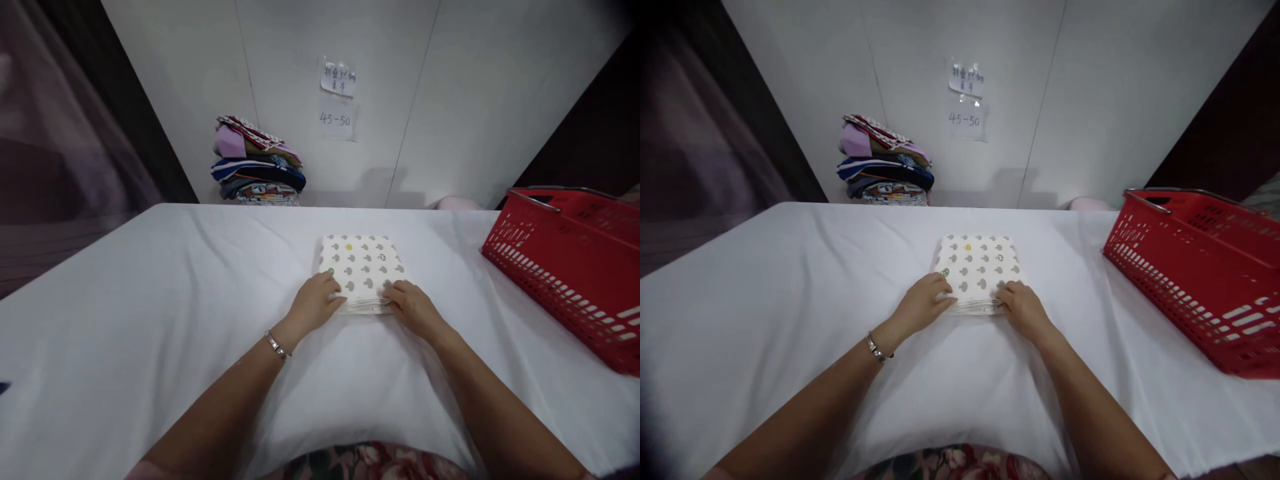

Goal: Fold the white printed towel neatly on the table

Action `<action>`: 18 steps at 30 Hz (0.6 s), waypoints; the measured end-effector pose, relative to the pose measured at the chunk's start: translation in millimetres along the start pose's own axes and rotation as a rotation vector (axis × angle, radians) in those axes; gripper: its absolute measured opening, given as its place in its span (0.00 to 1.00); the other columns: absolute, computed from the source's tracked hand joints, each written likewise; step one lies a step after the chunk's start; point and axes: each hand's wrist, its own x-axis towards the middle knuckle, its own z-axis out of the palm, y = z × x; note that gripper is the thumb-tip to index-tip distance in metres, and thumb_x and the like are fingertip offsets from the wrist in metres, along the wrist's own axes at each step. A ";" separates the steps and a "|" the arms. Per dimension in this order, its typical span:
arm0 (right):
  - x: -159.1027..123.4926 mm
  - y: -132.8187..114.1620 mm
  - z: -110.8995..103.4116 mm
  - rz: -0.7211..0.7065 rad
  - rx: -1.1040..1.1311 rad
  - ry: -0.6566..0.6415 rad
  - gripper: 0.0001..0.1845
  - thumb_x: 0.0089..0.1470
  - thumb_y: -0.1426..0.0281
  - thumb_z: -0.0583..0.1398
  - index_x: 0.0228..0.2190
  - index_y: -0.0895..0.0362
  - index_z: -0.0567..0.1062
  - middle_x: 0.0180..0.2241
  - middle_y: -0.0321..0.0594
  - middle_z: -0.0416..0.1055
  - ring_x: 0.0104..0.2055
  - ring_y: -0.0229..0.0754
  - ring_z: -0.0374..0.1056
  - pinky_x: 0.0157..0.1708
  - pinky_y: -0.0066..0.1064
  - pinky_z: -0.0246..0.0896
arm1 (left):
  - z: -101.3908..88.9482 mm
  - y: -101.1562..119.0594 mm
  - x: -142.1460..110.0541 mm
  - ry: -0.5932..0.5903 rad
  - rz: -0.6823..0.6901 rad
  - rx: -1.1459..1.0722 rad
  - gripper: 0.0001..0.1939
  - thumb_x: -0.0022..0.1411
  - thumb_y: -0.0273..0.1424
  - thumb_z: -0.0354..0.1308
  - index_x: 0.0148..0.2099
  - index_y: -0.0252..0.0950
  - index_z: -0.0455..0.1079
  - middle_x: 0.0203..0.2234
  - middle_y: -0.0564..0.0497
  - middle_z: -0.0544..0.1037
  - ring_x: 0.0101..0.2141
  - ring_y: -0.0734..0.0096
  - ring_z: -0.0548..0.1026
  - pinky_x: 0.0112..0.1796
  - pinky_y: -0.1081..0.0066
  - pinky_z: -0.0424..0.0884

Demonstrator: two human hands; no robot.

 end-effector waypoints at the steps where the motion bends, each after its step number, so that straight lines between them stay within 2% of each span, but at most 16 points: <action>1: 0.1 -0.2 -0.1 -0.016 0.015 0.010 0.13 0.51 0.80 0.53 0.34 0.56 0.74 0.33 0.41 0.69 0.37 0.42 0.63 0.36 0.31 0.56 | 3.6 1.8 -0.1 -0.011 0.059 0.001 0.06 0.59 0.34 0.57 0.36 0.37 0.69 0.35 0.50 0.71 0.37 0.67 0.69 0.36 0.68 0.65; 4: 0.4 -1.2 0.7 -0.080 0.071 0.048 0.15 0.51 0.79 0.53 0.38 0.56 0.74 0.36 0.43 0.69 0.39 0.43 0.63 0.37 0.33 0.57 | 13.9 3.6 -1.1 -0.061 0.152 0.030 0.07 0.59 0.34 0.58 0.40 0.39 0.69 0.35 0.50 0.71 0.38 0.66 0.68 0.38 0.65 0.64; 7: 0.6 -2.8 1.2 -0.119 0.116 0.058 0.17 0.50 0.80 0.53 0.40 0.56 0.73 0.39 0.44 0.70 0.40 0.44 0.63 0.38 0.35 0.58 | 19.4 1.7 -2.4 -0.076 0.153 0.050 0.07 0.60 0.35 0.57 0.41 0.39 0.69 0.35 0.50 0.71 0.38 0.66 0.68 0.38 0.64 0.63; 12: 1.0 -4.5 -1.0 -0.108 0.166 0.052 0.15 0.52 0.78 0.54 0.40 0.56 0.74 0.39 0.43 0.70 0.41 0.44 0.64 0.39 0.35 0.60 | 18.8 0.4 -2.3 -0.072 0.162 0.037 0.06 0.64 0.34 0.53 0.39 0.38 0.69 0.34 0.50 0.71 0.37 0.67 0.68 0.38 0.65 0.63; 18: 1.5 -2.9 -1.1 -0.106 0.179 0.022 0.13 0.57 0.74 0.54 0.42 0.56 0.74 0.39 0.43 0.70 0.42 0.44 0.64 0.40 0.36 0.60 | 16.1 6.0 -0.5 -0.088 0.158 0.108 0.09 0.66 0.31 0.47 0.36 0.36 0.68 0.33 0.49 0.71 0.36 0.66 0.67 0.37 0.66 0.63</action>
